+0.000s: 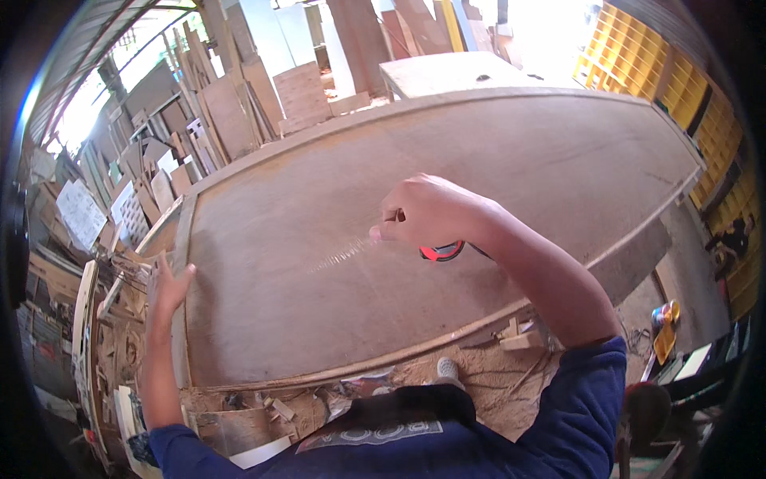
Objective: The person places a long piece of wood onto the bottom of a large wooden structure, aligns it by hand, and uses a measuring tape to check the dimensions along the edges.
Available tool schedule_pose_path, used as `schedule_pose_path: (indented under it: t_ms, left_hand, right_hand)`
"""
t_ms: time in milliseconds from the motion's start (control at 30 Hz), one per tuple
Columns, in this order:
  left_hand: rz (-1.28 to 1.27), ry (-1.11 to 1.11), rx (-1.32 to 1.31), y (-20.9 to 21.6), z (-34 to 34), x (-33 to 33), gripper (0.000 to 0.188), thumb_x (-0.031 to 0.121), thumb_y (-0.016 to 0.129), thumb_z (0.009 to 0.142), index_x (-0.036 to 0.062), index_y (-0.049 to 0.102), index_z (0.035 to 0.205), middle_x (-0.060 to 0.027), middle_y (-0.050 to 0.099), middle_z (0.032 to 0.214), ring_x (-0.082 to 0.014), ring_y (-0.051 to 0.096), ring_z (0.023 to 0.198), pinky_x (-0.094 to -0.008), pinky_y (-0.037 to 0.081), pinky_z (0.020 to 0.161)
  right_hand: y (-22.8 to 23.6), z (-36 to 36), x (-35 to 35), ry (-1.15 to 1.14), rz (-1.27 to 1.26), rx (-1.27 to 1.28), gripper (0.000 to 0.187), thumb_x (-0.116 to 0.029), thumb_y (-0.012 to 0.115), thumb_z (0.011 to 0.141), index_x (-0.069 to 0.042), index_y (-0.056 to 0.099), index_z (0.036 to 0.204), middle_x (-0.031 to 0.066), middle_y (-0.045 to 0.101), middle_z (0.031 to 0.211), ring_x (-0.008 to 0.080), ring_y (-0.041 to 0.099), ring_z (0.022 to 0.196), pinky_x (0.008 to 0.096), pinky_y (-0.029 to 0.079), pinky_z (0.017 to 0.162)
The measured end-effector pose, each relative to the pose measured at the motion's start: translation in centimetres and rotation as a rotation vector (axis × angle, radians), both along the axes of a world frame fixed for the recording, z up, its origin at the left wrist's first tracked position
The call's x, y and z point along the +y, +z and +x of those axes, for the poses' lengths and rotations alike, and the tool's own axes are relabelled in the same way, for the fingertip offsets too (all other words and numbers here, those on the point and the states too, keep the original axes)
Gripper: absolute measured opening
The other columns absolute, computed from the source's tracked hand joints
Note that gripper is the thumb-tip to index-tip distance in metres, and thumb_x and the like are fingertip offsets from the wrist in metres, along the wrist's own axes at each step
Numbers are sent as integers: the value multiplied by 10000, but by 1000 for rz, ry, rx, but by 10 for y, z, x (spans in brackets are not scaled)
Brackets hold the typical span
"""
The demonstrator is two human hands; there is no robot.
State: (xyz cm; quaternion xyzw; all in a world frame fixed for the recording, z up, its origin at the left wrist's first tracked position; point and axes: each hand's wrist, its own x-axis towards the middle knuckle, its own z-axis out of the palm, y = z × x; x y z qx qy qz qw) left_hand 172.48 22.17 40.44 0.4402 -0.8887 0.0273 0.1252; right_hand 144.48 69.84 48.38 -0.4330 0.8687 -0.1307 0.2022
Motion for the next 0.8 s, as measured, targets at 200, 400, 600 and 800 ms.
schedule_pose_path:
  t_ms: [200, 400, 600, 800]
  left_hand:
    - [232, -996, 84, 33, 26, 224, 760, 536, 919, 858, 43, 697, 1393, -209, 679, 1460, -400, 640, 1387, -520, 485, 1190]
    - [125, -1006, 169, -15, 14, 329, 678, 552, 841, 929, 135, 712, 1447, -124, 673, 1519, -306, 607, 1471, -510, 432, 1267]
    - [-20, -892, 156, -38, 19, 339, 568, 509, 821, 929, 182, 770, 1391, -64, 720, 1500, -247, 642, 1454, -480, 481, 1246]
    - [-51, -871, 317, -51, 17, 345, 547, 453, 892, 873, 197, 798, 1347, -45, 772, 1416, -248, 689, 1398, -460, 524, 1216]
  right_hand:
    - [-22, -109, -64, 271, -128, 61, 427, -467, 716, 1042, -67, 828, 1144, 160, 823, 1041, 296, 777, 924, 418, 592, 878]
    - [-62, -258, -172, 16, -262, 439, 637, -476, 666, 1068, 29, 650, 1456, 305, 723, 1366, 419, 677, 1339, 490, 510, 1154]
    - [-73, -269, -198, -24, -308, 362, 556, -470, 642, 1057, 1, 748, 1332, 281, 714, 1407, 438, 654, 1358, 533, 507, 1167]
    - [-84, -272, -211, -45, -241, 478, 659, -563, 591, 1073, 15, 731, 1358, 297, 723, 1378, 442, 702, 1290, 544, 543, 1127]
